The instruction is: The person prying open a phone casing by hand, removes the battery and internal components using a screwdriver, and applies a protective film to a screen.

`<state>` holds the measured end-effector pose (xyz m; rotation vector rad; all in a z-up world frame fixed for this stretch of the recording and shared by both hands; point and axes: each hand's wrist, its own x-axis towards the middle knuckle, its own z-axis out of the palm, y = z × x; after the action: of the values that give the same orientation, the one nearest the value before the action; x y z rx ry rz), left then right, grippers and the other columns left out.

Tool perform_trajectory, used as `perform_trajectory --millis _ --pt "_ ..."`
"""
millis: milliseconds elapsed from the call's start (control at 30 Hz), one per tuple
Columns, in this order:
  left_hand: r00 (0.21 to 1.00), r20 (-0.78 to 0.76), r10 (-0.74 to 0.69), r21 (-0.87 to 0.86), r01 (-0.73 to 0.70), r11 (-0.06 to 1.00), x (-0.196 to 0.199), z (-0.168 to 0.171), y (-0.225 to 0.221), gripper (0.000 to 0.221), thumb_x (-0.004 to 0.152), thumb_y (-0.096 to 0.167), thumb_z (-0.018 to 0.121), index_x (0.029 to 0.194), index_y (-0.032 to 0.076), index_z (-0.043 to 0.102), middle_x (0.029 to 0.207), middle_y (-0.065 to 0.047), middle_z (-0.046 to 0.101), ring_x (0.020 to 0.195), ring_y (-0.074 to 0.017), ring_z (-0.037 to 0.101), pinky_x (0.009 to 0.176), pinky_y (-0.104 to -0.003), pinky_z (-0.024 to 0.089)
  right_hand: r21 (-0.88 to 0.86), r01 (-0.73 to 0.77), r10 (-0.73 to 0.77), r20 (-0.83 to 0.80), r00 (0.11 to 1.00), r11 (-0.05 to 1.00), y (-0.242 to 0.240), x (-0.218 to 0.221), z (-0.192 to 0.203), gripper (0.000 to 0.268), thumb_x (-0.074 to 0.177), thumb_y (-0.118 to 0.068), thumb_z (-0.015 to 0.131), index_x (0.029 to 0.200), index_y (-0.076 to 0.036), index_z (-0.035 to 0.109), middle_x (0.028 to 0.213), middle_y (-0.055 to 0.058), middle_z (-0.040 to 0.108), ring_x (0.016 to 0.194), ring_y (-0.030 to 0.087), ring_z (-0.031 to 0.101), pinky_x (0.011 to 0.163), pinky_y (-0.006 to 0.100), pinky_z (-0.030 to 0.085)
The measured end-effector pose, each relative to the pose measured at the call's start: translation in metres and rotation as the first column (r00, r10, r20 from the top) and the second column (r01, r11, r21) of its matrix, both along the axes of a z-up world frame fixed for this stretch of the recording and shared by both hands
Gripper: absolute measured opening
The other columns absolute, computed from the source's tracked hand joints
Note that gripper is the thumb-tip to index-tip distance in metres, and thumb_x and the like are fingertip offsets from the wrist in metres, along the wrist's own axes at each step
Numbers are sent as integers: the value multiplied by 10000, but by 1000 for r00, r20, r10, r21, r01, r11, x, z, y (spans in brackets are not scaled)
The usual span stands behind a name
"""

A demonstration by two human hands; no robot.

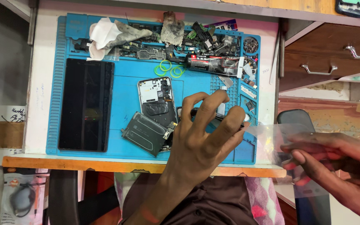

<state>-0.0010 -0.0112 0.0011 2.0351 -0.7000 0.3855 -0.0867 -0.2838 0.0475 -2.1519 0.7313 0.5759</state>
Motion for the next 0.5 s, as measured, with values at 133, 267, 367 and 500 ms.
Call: perform_trajectory --millis 133,267,367,500 --pt "1000 4 -1 11 1 1000 0 0 0 623 895 142 909 1332 217 472 1380 -71 494 1142 -325 553 966 -455 533 -13 -86 87 102 991 996 0 2 -1 328 956 -159 709 1232 14 747 1015 153 791 890 227 790 718 349 642" --pt "1000 13 11 5 -11 1000 2 -1 -1 614 888 147 907 1326 211 480 1383 -73 490 1165 -347 551 972 -455 533 -12 -160 160 142 977 987 -2 5 2 317 959 -147 704 1228 17 745 1030 147 789 896 226 793 724 342 643" --pt "1000 14 14 2 -14 1000 2 0 -1 570 930 146 907 1306 204 481 1354 -69 490 1104 -289 559 979 -449 533 -58 -135 140 85 986 989 -3 6 2 313 945 -133 700 1213 19 758 1013 156 791 875 240 796 728 357 644" --pt "1000 17 16 2 -16 1000 3 1 -2 589 925 144 901 1337 216 486 1344 -64 490 1097 -287 558 956 -432 533 38 -271 247 305 920 962 -1 6 1 320 977 -144 695 1246 22 749 1073 130 783 923 204 790 696 326 651"
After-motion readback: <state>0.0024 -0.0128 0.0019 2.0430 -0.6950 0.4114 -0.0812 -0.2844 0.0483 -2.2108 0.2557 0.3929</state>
